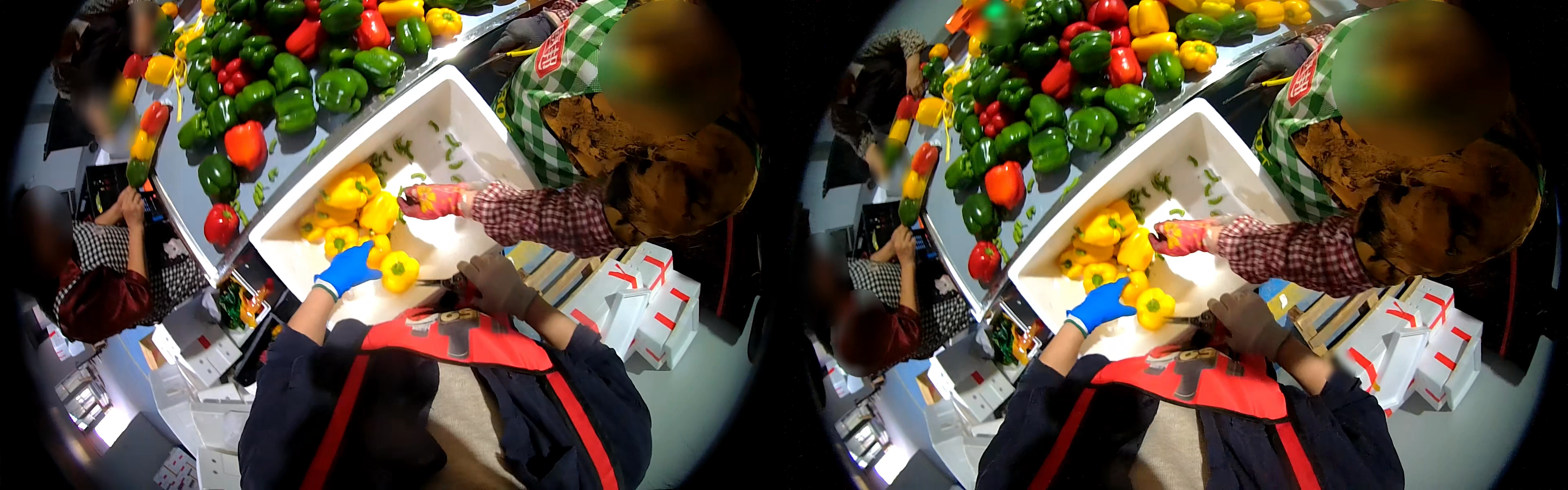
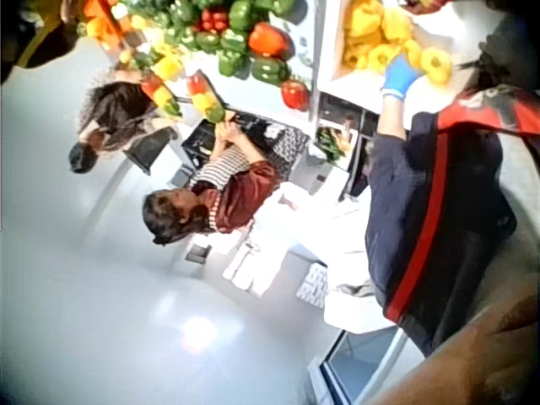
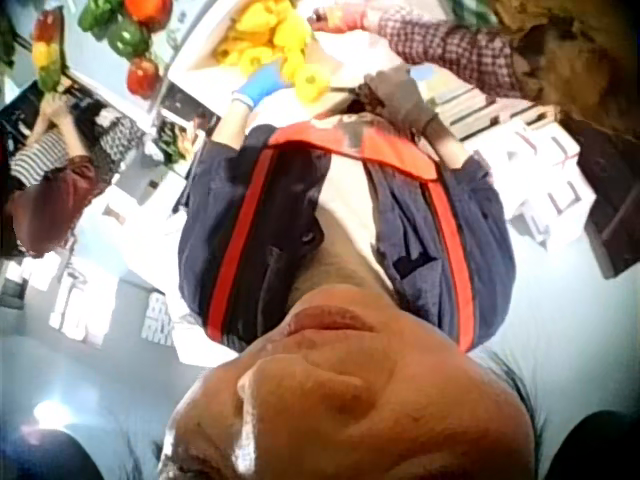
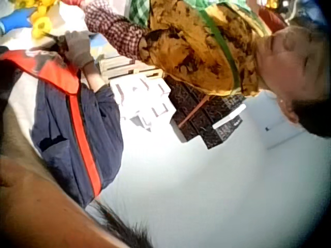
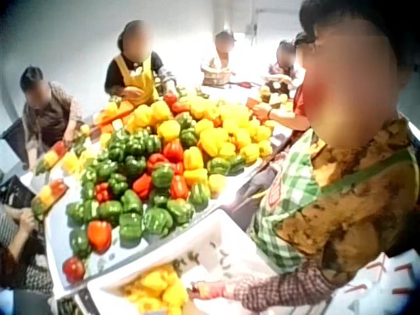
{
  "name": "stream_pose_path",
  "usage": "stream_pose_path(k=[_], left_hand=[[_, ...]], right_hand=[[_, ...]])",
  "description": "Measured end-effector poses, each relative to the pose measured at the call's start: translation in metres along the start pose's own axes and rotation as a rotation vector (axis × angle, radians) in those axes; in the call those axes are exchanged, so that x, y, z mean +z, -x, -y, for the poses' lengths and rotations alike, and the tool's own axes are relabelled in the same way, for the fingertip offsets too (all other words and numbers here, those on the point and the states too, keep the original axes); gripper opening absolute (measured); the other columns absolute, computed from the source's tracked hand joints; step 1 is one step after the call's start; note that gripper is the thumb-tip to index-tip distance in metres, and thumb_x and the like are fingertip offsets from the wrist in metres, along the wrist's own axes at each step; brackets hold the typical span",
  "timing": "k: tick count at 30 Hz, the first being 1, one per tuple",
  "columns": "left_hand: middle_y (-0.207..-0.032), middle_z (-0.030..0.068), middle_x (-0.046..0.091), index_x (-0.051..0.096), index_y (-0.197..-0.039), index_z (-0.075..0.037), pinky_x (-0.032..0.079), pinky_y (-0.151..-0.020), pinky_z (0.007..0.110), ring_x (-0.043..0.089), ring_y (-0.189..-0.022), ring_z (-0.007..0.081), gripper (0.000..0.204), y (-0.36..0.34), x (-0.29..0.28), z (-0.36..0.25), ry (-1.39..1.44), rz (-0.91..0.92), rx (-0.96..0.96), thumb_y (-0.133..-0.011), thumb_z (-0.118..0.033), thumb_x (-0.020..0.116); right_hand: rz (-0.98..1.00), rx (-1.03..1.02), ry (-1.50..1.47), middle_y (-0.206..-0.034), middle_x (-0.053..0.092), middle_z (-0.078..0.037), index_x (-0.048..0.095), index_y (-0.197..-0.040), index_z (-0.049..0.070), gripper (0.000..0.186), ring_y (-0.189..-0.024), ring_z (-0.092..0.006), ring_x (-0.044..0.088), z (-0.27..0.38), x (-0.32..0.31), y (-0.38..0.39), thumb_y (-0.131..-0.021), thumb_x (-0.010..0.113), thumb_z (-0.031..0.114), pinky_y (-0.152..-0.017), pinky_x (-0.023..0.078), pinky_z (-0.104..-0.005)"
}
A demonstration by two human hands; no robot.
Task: The person trims the stems off green, yellow, and red bell peppers using shears and places the trimmed peppers into a white styrofoam box. The person also discards the removed stems into a separate container and handles the styrofoam box lid.
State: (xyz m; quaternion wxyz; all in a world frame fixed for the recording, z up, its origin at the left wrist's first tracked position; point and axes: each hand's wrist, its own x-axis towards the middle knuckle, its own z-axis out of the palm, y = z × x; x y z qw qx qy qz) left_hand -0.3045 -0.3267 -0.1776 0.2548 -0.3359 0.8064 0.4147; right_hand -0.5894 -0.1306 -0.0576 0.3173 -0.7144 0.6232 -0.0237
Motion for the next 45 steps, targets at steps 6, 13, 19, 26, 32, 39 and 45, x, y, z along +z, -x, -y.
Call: stream_pose_path(k=[6,13,19,26,32,39,45], left_hand=[[-0.135,0.0212,0.046,0.025,-0.147,-0.013,0.046,-0.096,0.044,0.051,-0.119,0.0365,0.098,-0.010,0.028,-0.001,0.597,-0.092,-0.150,-0.070,-0.042,0.079],[-0.130,0.0202,0.047,0.029,-0.139,-0.004,0.045,-0.098,0.040,0.050,-0.117,0.0304,0.098,-0.040,0.081,-0.032,0.880,-0.724,-0.249,-0.063,-0.019,0.090],[-0.134,0.0249,0.040,0.034,-0.139,-0.009,0.041,-0.103,0.042,0.045,-0.122,0.0363,0.088,-0.037,0.085,-0.033,0.948,-0.770,-0.315,-0.067,-0.020,0.085],[-0.127,0.0229,0.047,0.041,-0.131,-0.009,0.049,-0.094,0.041,0.055,-0.110,0.0361,0.078,-0.012,0.084,-0.006,1.046,-0.764,-0.314,-0.067,-0.022,0.085],[-0.121,0.0143,0.052,0.040,-0.127,-0.019,0.054,-0.065,0.042,0.058,-0.098,0.0300,0.068,0.007,0.066,-0.006,1.125,-0.693,-0.333,-0.073,-0.023,0.081],[-0.109,0.0179,0.058,0.048,-0.122,-0.005,0.055,-0.069,0.033,0.062,-0.085,0.0277,0.052,-0.004,0.082,0.012,1.058,-0.707,-0.246,-0.082,-0.029,0.072],[-0.137,0.0303,0.039,0.028,-0.145,-0.009,0.041,-0.100,0.048,0.050,-0.117,0.0466,0.088,-0.009,0.079,-0.015,0.567,-0.553,-0.316,-0.077,-0.041,0.074]], right_hand=[[-0.184,0.066,-0.029,-0.088,0.056,-0.012,0.054,-0.115,0.006,0.060,-0.083,-0.0332,0.058,0.013,0.006,0.016,-0.059,0.073,0.019,-0.073,0.047,-0.0440],[-0.212,0.101,0.011,-0.089,0.055,-0.012,0.053,-0.114,0.006,0.059,-0.084,-0.0327,0.058,0.014,0.016,0.016,-0.059,0.072,0.017,-0.073,0.047,-0.0428],[-0.292,0.131,0.040,-0.090,0.056,-0.013,0.052,-0.116,0.007,0.061,-0.083,-0.0335,0.058,0.021,0.026,0.023,-0.060,0.072,0.019,-0.072,0.047,-0.0430],[-0.329,0.151,-0.029,-0.086,0.056,-0.013,0.054,-0.114,0.008,0.059,-0.080,-0.0337,0.058,0.029,0.023,0.023,-0.060,0.074,0.020,-0.068,0.048,-0.0424],[-0.359,0.150,-0.051,-0.083,0.057,-0.013,0.053,-0.111,0.008,0.055,-0.078,-0.0344,0.060,0.040,0.018,0.022,-0.060,0.072,0.017,-0.067,0.049,-0.0429],[-0.458,0.172,-0.285,-0.093,0.061,-0.014,0.054,-0.113,0.005,0.054,-0.086,-0.0351,0.061,0.059,0.027,0.012,-0.062,0.068,0.013,-0.072,0.050,-0.0422],[-0.441,0.180,-0.281,-0.096,0.061,-0.014,0.054,-0.114,0.005,0.052,-0.088,-0.0357,0.061,0.054,0.030,0.005,-0.064,0.066,0.012,-0.075,0.050,-0.0427]])
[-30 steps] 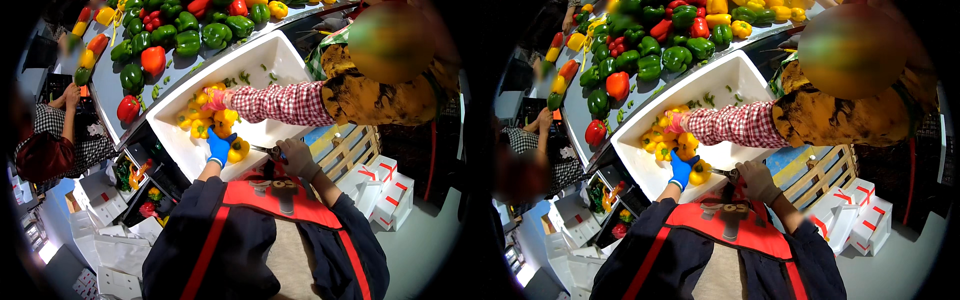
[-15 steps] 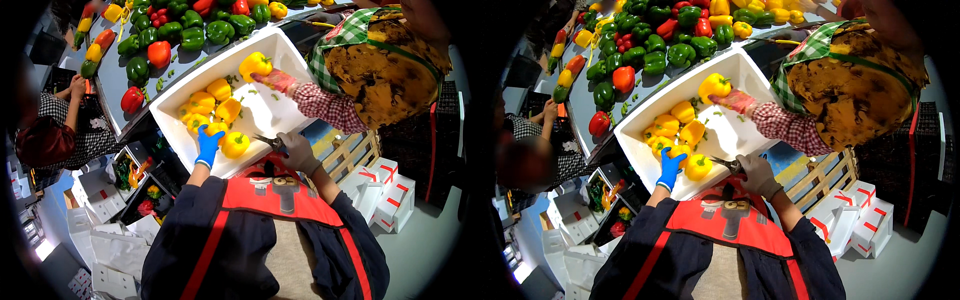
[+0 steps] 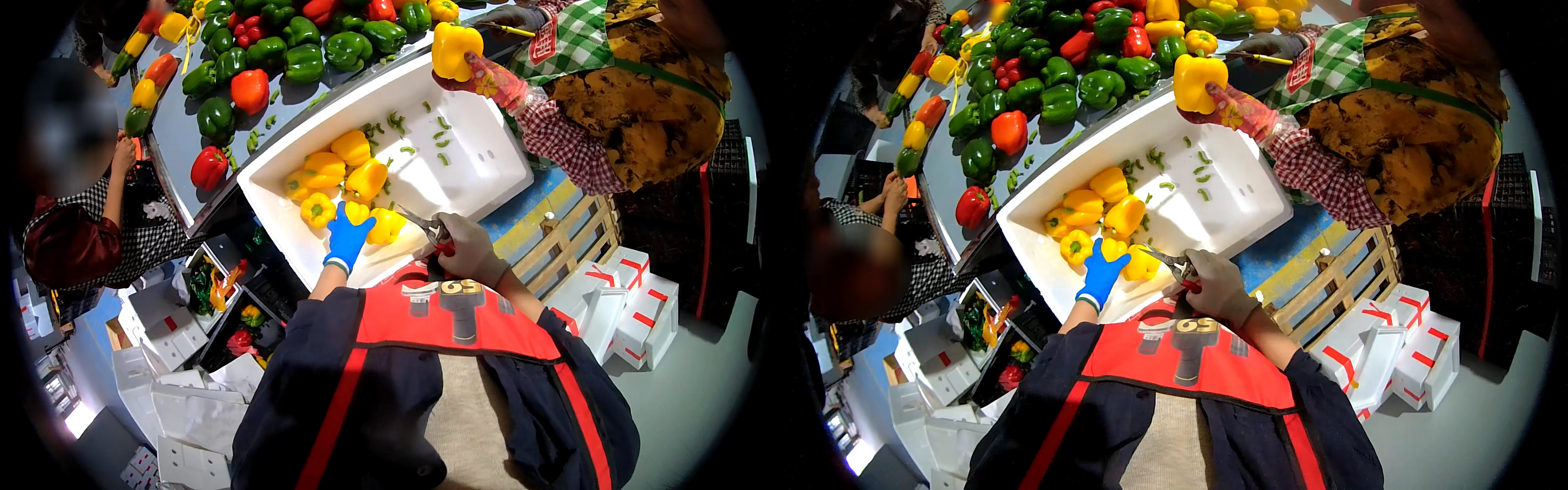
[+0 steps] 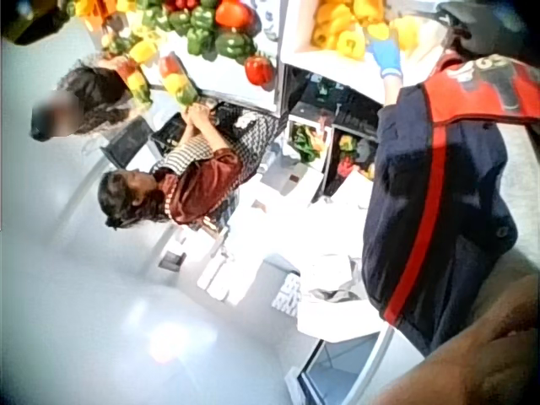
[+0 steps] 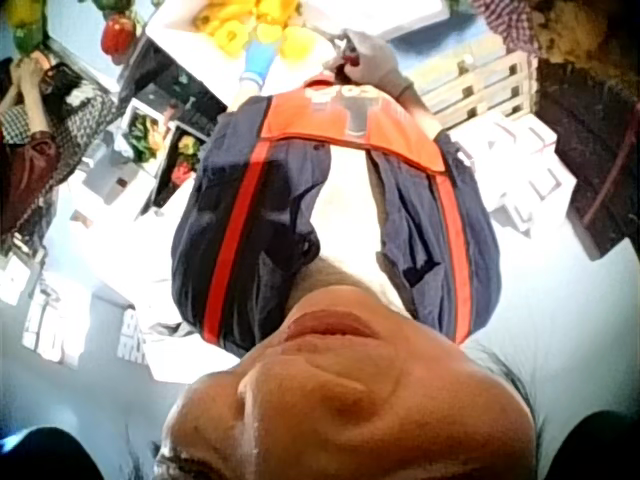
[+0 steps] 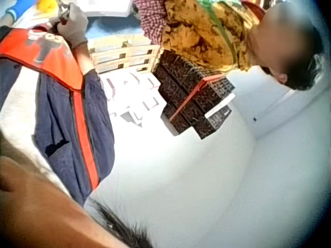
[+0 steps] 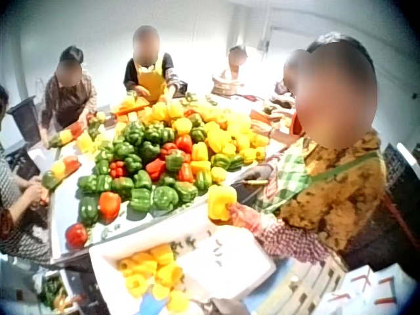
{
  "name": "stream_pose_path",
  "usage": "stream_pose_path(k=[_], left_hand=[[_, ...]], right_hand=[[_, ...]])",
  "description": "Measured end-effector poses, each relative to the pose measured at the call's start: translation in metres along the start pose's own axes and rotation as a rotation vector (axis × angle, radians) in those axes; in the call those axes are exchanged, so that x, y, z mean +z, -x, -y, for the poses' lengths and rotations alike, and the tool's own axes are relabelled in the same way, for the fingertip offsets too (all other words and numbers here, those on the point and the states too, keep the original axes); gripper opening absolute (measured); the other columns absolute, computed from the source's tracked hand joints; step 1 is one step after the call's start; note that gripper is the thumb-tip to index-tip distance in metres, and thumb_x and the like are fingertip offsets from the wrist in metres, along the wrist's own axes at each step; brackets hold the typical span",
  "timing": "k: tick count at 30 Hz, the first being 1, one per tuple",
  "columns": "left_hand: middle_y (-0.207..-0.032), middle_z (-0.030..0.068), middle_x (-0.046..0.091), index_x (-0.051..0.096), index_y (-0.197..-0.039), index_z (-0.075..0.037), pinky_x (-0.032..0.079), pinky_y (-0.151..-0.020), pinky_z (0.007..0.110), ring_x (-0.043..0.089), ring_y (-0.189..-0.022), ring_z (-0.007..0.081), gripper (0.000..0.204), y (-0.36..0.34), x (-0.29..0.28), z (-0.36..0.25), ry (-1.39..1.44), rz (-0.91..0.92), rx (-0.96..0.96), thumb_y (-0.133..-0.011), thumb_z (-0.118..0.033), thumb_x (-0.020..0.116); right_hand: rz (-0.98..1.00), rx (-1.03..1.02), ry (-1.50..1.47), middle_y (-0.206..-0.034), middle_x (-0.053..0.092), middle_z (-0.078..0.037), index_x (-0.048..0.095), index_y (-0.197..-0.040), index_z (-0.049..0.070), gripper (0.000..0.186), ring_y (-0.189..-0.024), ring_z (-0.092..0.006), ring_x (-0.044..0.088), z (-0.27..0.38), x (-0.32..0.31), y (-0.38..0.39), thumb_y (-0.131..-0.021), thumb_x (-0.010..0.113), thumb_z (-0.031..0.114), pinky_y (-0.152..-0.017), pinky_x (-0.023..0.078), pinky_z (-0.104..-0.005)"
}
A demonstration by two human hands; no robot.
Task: The person trims the stems off green, yellow, and red bell peppers using shears and places the trimmed peppers into a white styrofoam box. The person also discards the removed stems into a separate container and handles the styrofoam box lid.
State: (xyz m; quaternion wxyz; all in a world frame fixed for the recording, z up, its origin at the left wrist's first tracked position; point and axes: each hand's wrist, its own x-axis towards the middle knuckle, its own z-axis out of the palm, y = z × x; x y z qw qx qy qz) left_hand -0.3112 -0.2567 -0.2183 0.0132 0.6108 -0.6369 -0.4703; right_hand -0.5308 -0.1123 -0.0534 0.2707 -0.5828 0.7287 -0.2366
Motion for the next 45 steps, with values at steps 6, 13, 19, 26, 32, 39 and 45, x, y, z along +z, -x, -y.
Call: stream_pose_path(k=[6,13,19,26,32,39,45], left_hand=[[-0.127,0.0237,0.052,0.032,-0.141,-0.004,0.047,-0.097,0.042,0.055,-0.114,0.0381,0.086,-0.033,0.008,0.033,0.151,0.048,0.104,-0.073,-0.029,0.078],[-0.121,0.0182,0.055,0.037,-0.131,-0.006,0.049,-0.095,0.037,0.058,-0.109,0.0298,0.079,-0.017,-0.015,0.016,0.350,0.092,0.043,-0.069,-0.020,0.084],[-0.128,0.0128,0.046,0.035,-0.133,-0.009,0.047,-0.099,0.036,0.052,-0.117,0.0254,0.082,0.053,-0.065,-0.047,0.744,0.200,0.375,-0.068,-0.007,0.084],[-0.133,0.0112,0.046,0.033,-0.140,-0.016,0.042,-0.106,0.043,0.049,-0.125,0.0285,0.088,0.074,-0.083,-0.065,1.293,0.475,0.256,-0.068,0.008,0.077],[-0.139,0.0105,0.045,0.026,-0.148,-0.018,0.039,-0.108,0.044,0.046,-0.129,0.0301,0.087,0.088,-0.084,-0.060,1.520,0.593,0.077,-0.075,0.010,0.065],[-0.138,0.0115,0.044,0.029,-0.144,-0.011,0.038,-0.109,0.040,0.044,-0.130,0.0269,0.066,0.110,-0.107,-0.064,1.535,0.636,0.023,-0.086,-0.006,0.061],[-0.121,0.0084,0.051,0.043,-0.134,-0.007,0.046,-0.093,0.025,0.054,-0.111,0.0155,0.048,0.118,-0.128,-0.083,1.033,0.326,0.176,-0.089,-0.014,0.060]], right_hand=[[0.018,0.028,0.032,-0.093,0.061,-0.013,0.054,-0.110,0.006,0.049,-0.087,-0.0343,0.061,0.011,-0.004,-0.003,-0.064,0.068,0.013,-0.074,0.049,-0.0425],[-0.021,0.000,0.005,-0.091,0.061,-0.013,0.053,-0.109,0.007,0.048,-0.087,-0.0334,0.061,0.008,0.001,-0.003,-0.065,0.070,0.015,-0.073,0.049,-0.0420],[0.052,0.123,-0.165,-0.094,0.062,-0.015,0.050,-0.120,0.003,0.057,-0.088,-0.0285,0.066,0.017,-0.009,-0.003,-0.066,0.068,0.004,-0.078,0.051,-0.0332],[0.114,0.249,-0.559,-0.113,0.056,-0.011,0.043,-0.130,-0.001,0.063,-0.094,-0.0168,0.061,0.032,-0.006,-0.025,-0.072,0.066,0.003,-0.081,0.050,-0.0307],[0.107,0.094,-0.702,-0.110,0.052,-0.011,0.043,-0.124,-0.003,0.062,-0.105,-0.0148,0.051,0.064,-0.006,-0.037,-0.073,0.076,0.009,-0.097,0.042,-0.0293],[0.144,0.015,-0.526,-0.115,0.056,-0.017,0.042,-0.128,-0.002,0.069,-0.110,-0.0225,0.057,0.065,0.011,-0.034,-0.069,0.076,0.011,-0.098,0.044,-0.0330],[0.136,0.021,-0.569,-0.113,0.056,-0.017,0.043,-0.127,-0.001,0.068,-0.107,-0.0240,0.059,0.077,0.018,-0.030,-0.068,0.074,0.011,-0.096,0.046,-0.0331]])
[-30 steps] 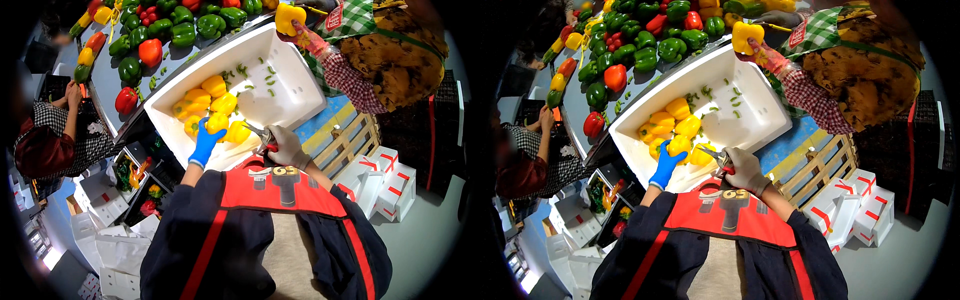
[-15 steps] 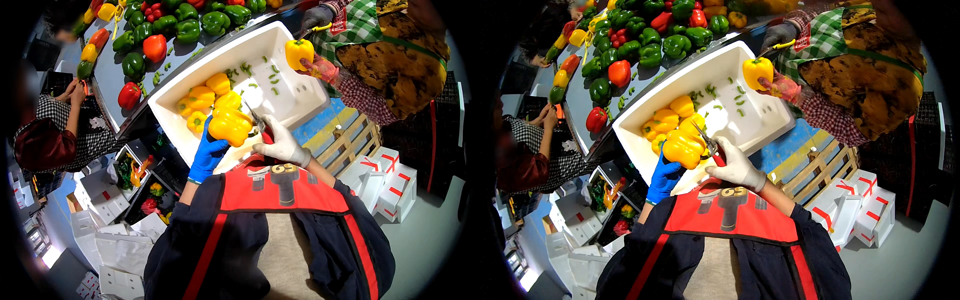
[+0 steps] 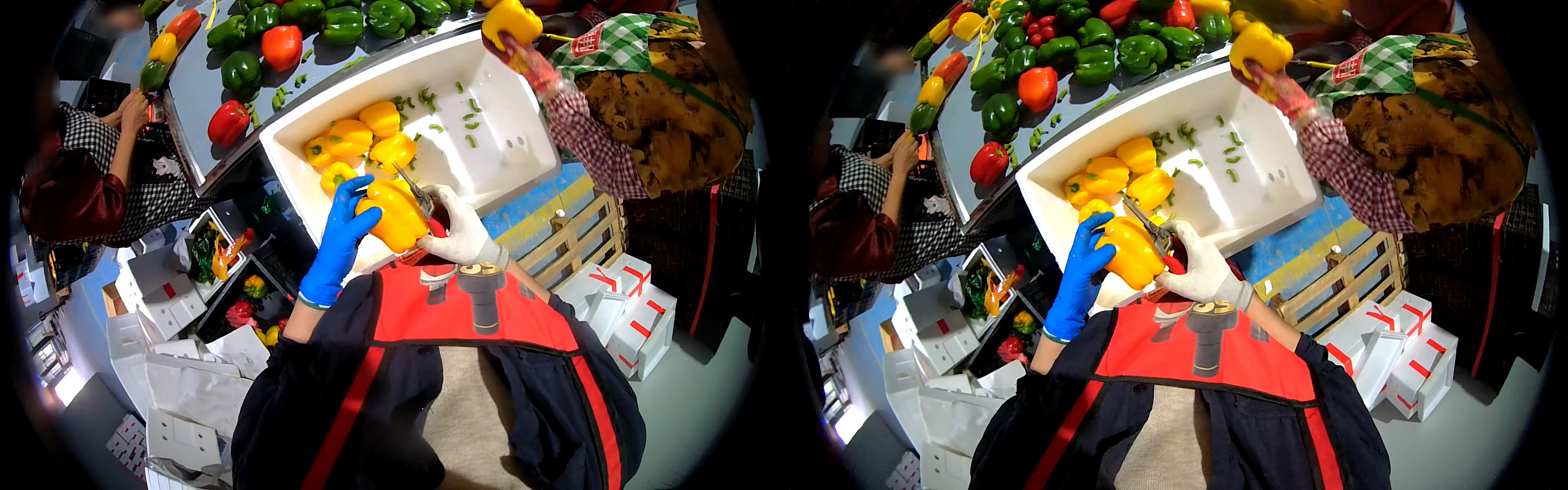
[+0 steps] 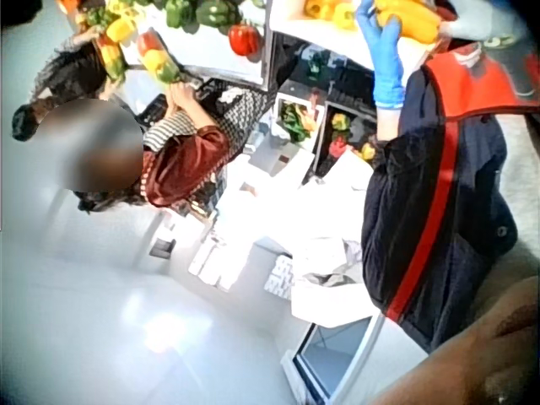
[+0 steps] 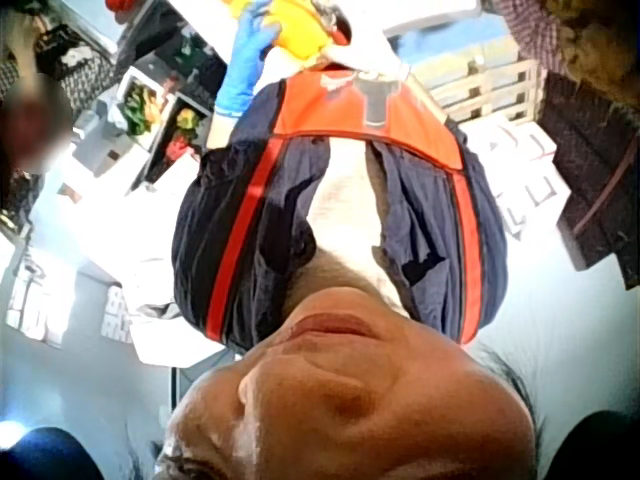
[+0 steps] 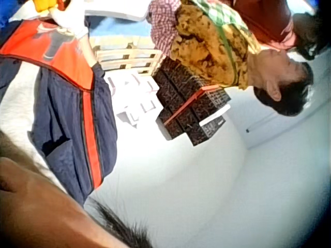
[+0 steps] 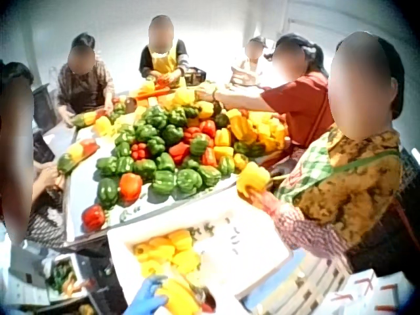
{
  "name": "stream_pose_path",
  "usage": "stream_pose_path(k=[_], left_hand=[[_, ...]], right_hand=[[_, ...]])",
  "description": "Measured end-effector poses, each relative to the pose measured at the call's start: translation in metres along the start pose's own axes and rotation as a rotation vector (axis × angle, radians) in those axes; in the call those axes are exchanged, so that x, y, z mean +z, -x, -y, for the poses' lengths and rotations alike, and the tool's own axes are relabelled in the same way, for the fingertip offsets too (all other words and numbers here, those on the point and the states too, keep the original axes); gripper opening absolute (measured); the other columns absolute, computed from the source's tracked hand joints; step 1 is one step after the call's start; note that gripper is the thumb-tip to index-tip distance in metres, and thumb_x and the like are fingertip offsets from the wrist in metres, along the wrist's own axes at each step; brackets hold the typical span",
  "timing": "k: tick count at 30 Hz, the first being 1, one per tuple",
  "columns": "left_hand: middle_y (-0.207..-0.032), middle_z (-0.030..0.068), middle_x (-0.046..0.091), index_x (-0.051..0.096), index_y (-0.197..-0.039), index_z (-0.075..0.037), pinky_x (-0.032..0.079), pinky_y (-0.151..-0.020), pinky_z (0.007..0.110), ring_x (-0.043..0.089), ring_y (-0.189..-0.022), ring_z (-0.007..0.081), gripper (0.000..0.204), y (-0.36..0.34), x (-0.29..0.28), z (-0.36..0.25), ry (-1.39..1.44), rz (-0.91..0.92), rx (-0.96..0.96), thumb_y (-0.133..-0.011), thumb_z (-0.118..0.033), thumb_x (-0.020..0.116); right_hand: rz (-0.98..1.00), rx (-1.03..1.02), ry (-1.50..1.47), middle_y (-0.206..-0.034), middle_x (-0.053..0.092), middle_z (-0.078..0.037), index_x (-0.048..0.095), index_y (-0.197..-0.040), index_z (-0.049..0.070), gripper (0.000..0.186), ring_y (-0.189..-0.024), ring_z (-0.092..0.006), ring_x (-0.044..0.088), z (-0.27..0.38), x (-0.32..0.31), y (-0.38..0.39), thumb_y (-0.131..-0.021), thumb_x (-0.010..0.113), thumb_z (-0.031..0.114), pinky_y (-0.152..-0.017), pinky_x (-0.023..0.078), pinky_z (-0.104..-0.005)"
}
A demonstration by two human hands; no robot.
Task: The person trims the stems off green, yellow, and red bell peppers using shears and places the trimmed peppers into a white styrofoam box. The person also discards the removed stems into a separate container and handles the styrofoam box lid.
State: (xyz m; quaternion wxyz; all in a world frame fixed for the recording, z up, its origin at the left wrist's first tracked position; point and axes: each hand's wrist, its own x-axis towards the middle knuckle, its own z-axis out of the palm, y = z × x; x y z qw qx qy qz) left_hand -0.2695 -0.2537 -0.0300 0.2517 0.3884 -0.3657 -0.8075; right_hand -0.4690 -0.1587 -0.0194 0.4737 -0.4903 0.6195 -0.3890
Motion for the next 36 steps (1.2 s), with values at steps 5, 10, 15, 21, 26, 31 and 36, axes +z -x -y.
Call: stream_pose_path(k=[5,10,15,21,26,31,36], left_hand=[[-0.115,0.0092,0.055,0.052,-0.125,-0.005,0.047,-0.092,0.029,0.056,-0.109,0.0176,0.038,-0.015,-0.010,0.009,0.046,-0.036,-0.003,-0.091,-0.018,0.061],[-0.111,0.0188,0.063,0.054,-0.122,-0.001,0.049,-0.094,0.045,0.062,-0.105,0.0322,0.054,-0.040,-0.032,0.036,0.555,-0.240,-0.382,-0.095,-0.048,0.054],[-0.126,0.0196,0.057,0.047,-0.132,-0.004,0.045,-0.100,0.052,0.058,-0.114,0.0343,0.068,-0.034,-0.020,0.035,0.787,-0.040,-0.456,-0.093,-0.060,0.046],[-0.131,0.0206,0.053,0.042,-0.137,-0.003,0.044,-0.101,0.052,0.055,-0.119,0.0342,0.070,-0.024,-0.023,0.031,0.848,0.127,-0.538,-0.094,-0.059,0.044],[-0.131,0.0208,0.052,0.042,-0.137,-0.006,0.046,-0.097,0.056,0.056,-0.118,0.0353,0.071,-0.021,-0.025,0.031,0.623,0.040,-0.465,-0.094,-0.062,0.040],[-0.127,0.0136,0.056,0.044,-0.134,-0.011,0.047,-0.095,0.054,0.058,-0.111,0.0334,0.071,-0.024,-0.017,0.039,0.807,0.187,-0.390,-0.092,-0.067,0.037],[-0.128,0.0104,0.055,0.046,-0.135,-0.018,0.049,-0.092,0.050,0.056,-0.114,0.0319,0.069,-0.028,-0.016,0.041,0.761,0.151,-0.411,-0.091,-0.070,0.035]], right_hand=[[0.016,-0.038,0.053,-0.110,0.056,-0.016,0.044,-0.126,0.000,0.065,-0.103,-0.0249,0.060,0.000,0.005,-0.002,-0.068,0.071,0.012,-0.092,0.047,-0.0336],[-0.052,0.011,0.074,-0.109,0.057,-0.017,0.044,-0.126,0.000,0.063,-0.103,-0.0270,0.060,0.001,0.005,-0.002,-0.069,0.068,0.012,-0.092,0.047,-0.0340],[-0.144,0.037,0.053,-0.109,0.058,-0.019,0.043,-0.126,0.000,0.062,-0.104,-0.0306,0.061,-0.006,0.005,-0.003,-0.069,0.065,0.012,-0.092,0.047,-0.0352],[-0.083,-0.036,0.133,-0.098,0.060,-0.020,0.044,-0.126,0.001,0.062,-0.091,-0.0330,0.063,0.010,0.000,-0.012,-0.068,0.065,0.011,-0.084,0.050,-0.0364],[0.060,-0.013,0.145,-0.098,0.058,-0.016,0.048,-0.124,0.003,0.061,-0.082,-0.0312,0.060,0.024,-0.008,-0.010,-0.066,0.065,0.014,-0.074,0.050,-0.0360],[0.042,-0.083,0.558,-0.099,0.056,-0.014,0.049,-0.126,0.008,0.067,-0.087,-0.0318,0.059,0.014,-0.034,0.010,-0.063,0.068,0.018,-0.076,0.050,-0.0403],[0.058,-0.081,0.728,-0.099,0.057,-0.010,0.049,-0.126,0.011,0.076,-0.094,-0.0301,0.059,0.002,-0.045,0.036,-0.058,0.081,0.019,-0.081,0.048,-0.0391]])
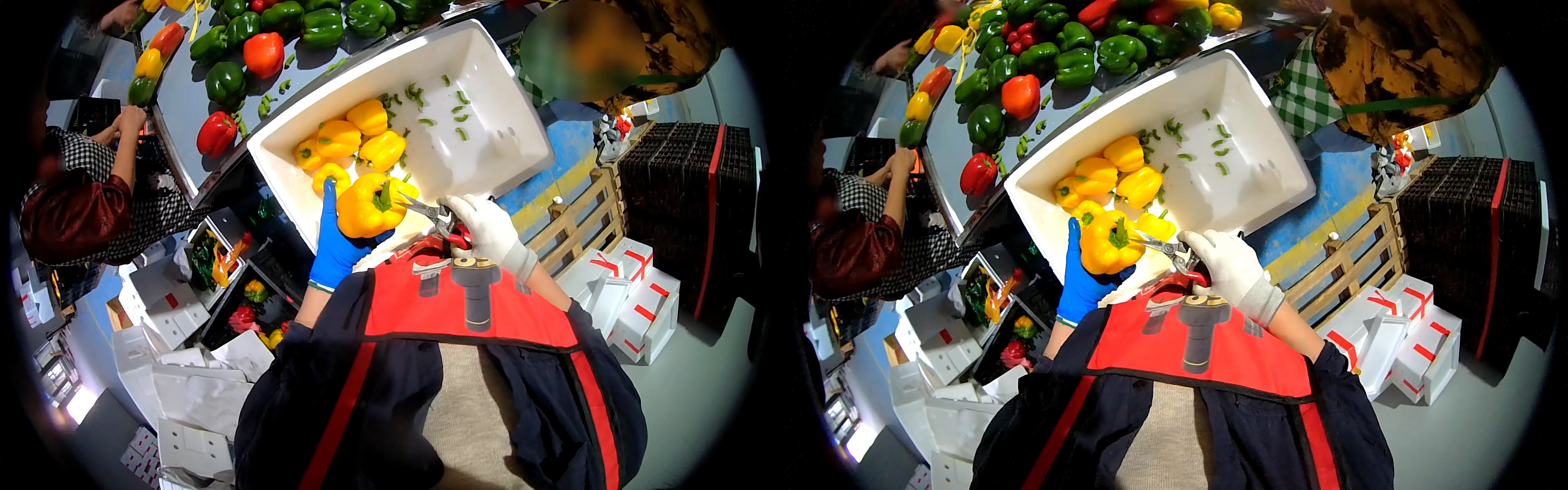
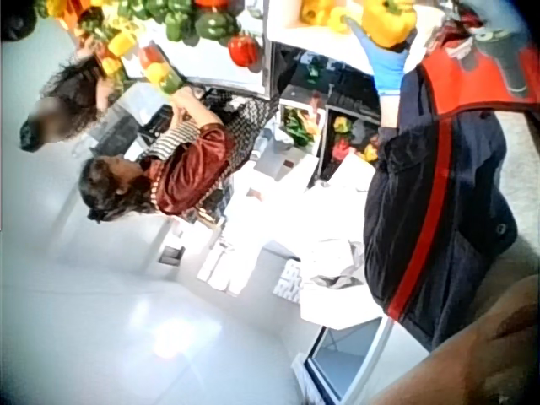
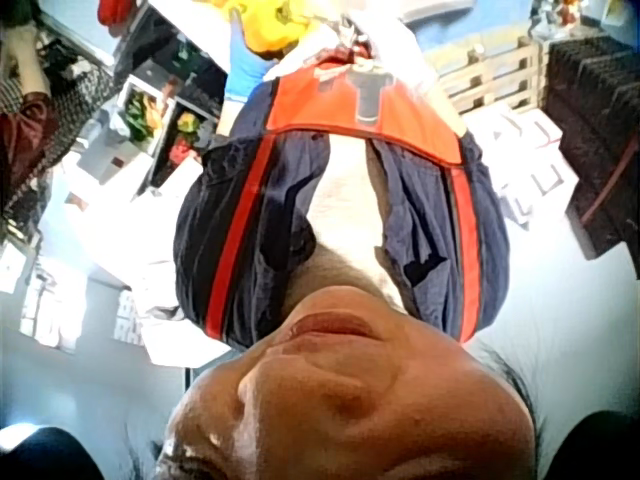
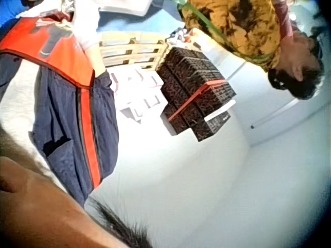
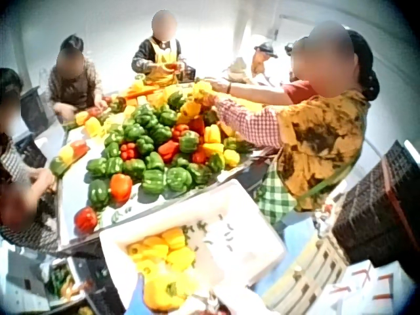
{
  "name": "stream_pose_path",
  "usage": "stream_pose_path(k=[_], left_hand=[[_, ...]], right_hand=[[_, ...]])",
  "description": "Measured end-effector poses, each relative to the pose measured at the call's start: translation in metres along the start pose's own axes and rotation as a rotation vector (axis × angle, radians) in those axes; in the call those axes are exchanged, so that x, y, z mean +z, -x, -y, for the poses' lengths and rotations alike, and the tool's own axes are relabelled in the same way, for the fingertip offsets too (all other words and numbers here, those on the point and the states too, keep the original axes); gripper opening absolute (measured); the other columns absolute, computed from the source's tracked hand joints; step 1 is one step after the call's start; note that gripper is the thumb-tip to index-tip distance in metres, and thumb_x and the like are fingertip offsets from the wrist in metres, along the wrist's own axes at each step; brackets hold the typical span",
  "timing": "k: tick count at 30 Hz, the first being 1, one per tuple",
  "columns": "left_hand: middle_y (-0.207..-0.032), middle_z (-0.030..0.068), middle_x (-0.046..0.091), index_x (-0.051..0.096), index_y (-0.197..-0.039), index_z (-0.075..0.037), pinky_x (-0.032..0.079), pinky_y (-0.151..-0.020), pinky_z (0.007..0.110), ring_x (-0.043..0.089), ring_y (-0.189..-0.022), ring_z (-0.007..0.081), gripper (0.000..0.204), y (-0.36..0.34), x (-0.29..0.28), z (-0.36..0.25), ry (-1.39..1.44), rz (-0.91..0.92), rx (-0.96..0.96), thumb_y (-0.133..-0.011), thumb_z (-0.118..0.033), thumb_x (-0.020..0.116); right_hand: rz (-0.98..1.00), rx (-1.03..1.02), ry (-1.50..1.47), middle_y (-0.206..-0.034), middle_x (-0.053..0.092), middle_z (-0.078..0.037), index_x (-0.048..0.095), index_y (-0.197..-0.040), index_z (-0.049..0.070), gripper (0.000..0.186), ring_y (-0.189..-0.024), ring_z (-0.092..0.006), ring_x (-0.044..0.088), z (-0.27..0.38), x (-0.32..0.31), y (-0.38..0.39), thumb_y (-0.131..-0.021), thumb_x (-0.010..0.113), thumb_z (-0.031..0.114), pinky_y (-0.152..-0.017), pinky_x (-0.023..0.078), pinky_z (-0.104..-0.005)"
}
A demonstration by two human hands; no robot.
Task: The person trims the stems off green, yellow, and red bell peppers using shears and places the trimmed peppers into a white styrofoam box. The person also discards the removed stems into a separate container and handles the styrofoam box lid.
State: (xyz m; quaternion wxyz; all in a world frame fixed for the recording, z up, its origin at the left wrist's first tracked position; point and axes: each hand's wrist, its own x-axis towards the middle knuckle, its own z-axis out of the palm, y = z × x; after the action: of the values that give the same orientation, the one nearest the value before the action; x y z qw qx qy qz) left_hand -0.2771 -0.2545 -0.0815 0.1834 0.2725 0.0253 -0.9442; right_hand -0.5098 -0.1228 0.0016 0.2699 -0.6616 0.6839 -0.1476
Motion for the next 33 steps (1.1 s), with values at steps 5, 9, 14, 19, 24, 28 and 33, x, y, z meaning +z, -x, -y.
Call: stream_pose_path(k=[5,9,14,19,24,28,33], left_hand=[[-0.135,0.0106,0.052,0.045,-0.138,-0.019,0.046,-0.094,0.054,0.052,-0.121,0.0329,0.071,0.000,0.012,0.002,-0.018,-0.131,0.024,-0.090,-0.071,0.035],[-0.139,0.0117,0.048,0.041,-0.141,-0.018,0.042,-0.099,0.057,0.049,-0.124,0.0341,0.071,0.000,0.016,0.006,0.016,-0.098,0.014,-0.091,-0.069,0.035],[-0.143,0.0139,0.043,0.033,-0.145,-0.015,0.035,-0.106,0.056,0.043,-0.130,0.0343,0.071,-0.003,0.001,0.008,0.191,0.126,0.011,-0.093,-0.065,0.034],[-0.144,0.0140,0.042,0.030,-0.146,-0.014,0.033,-0.108,0.056,0.042,-0.131,0.0338,0.071,-0.004,0.002,0.014,0.156,0.168,0.028,-0.094,-0.063,0.035],[-0.138,0.0173,0.048,0.038,-0.142,-0.009,0.037,-0.107,0.051,0.049,-0.126,0.0333,0.081,0.000,0.024,0.019,-0.078,-0.044,0.119,-0.090,-0.070,0.039],[-0.137,0.0180,0.048,0.038,-0.142,-0.009,0.038,-0.107,0.051,0.049,-0.126,0.0328,0.080,-0.002,0.022,0.016,-0.023,-0.044,0.067,-0.090,-0.070,0.038],[-0.138,0.0166,0.048,0.037,-0.142,-0.009,0.039,-0.106,0.051,0.049,-0.126,0.0320,0.075,-0.005,0.016,0.021,-0.125,-0.129,0.131,-0.093,-0.066,0.037]], right_hand=[[-0.016,0.015,-0.039,-0.100,0.058,-0.011,0.049,-0.126,0.011,0.076,-0.096,-0.0301,0.059,-0.002,0.005,0.005,-0.057,0.081,0.020,-0.083,0.048,-0.0393],[-0.010,0.014,-0.056,-0.102,0.059,-0.012,0.050,-0.125,0.010,0.075,-0.098,-0.0307,0.059,-0.004,0.011,0.002,-0.056,0.080,0.019,-0.083,0.048,-0.0397],[0.012,0.034,-0.131,-0.102,0.059,-0.013,0.051,-0.124,0.009,0.071,-0.098,-0.0317,0.059,-0.004,0.015,0.001,-0.059,0.077,0.020,-0.084,0.049,-0.0399],[0.035,0.066,-0.181,-0.104,0.060,-0.014,0.050,-0.125,0.009,0.070,-0.100,-0.0323,0.059,-0.008,0.023,0.002,-0.061,0.076,0.020,-0.086,0.049,-0.0409],[0.101,0.134,-0.134,-0.105,0.060,-0.015,0.048,-0.124,0.011,0.065,-0.099,-0.0333,0.060,0.000,0.017,-0.002,-0.065,0.074,0.018,-0.084,0.050,-0.0420],[0.165,0.171,-0.167,-0.102,0.060,-0.015,0.048,-0.121,0.011,0.059,-0.093,-0.0331,0.062,-0.004,0.021,-0.003,-0.067,0.072,0.015,-0.076,0.052,-0.0416],[0.165,0.207,-0.174,-0.087,0.064,-0.014,0.048,-0.113,0.009,0.050,-0.083,-0.0342,0.065,-0.007,0.029,-0.008,-0.069,0.071,0.015,-0.068,0.052,-0.0423]])
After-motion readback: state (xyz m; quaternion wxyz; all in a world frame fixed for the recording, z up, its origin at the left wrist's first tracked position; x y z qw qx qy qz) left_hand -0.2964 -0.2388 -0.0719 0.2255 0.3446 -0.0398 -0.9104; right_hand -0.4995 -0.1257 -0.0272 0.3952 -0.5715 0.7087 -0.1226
